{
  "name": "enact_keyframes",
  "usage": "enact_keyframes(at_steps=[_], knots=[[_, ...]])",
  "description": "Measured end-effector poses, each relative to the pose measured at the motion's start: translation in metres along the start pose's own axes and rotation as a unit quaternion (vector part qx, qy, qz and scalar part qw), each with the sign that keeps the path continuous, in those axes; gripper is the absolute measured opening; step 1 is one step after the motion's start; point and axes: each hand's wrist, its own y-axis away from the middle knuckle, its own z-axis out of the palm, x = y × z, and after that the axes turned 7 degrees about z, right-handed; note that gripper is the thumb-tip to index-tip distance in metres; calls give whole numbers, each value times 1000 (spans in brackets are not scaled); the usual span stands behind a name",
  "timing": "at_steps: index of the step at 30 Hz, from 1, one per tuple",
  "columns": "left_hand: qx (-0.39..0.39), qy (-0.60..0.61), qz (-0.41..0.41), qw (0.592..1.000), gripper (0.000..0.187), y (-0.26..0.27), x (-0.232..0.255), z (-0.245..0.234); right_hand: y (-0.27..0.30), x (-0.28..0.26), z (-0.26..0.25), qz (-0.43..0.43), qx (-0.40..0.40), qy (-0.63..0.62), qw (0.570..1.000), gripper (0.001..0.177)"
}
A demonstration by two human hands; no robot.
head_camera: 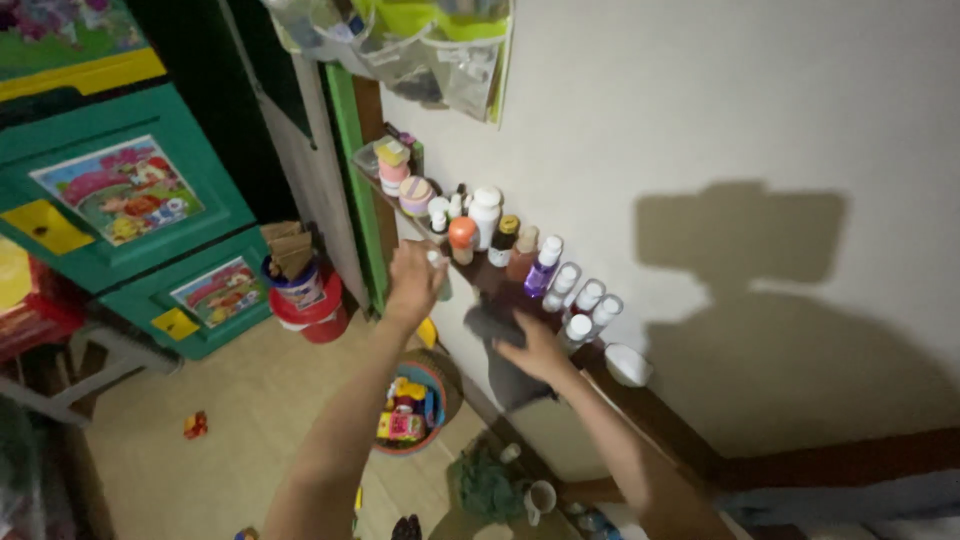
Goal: Organizing various bottles on a shelf and cleaning a desk surface with a cloth.
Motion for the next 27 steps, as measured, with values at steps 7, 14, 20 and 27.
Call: enact_keyframes(at_steps=[7,14,20,27], knots=[[11,27,-81,996,38,50,-19,-50,-32,-69,-24,74,55,130,987,75],[29,30,-111,993,37,78,-27,-47,-41,-72,-4,177,-114,193,958,83],[48,34,-110,992,36,82,-29,-41,-58,-91,-3,-3,-95,76,993,70],[32,56,-129,989,36,81,-23,-52,-102,-68,12,35,-38,220,974,74]])
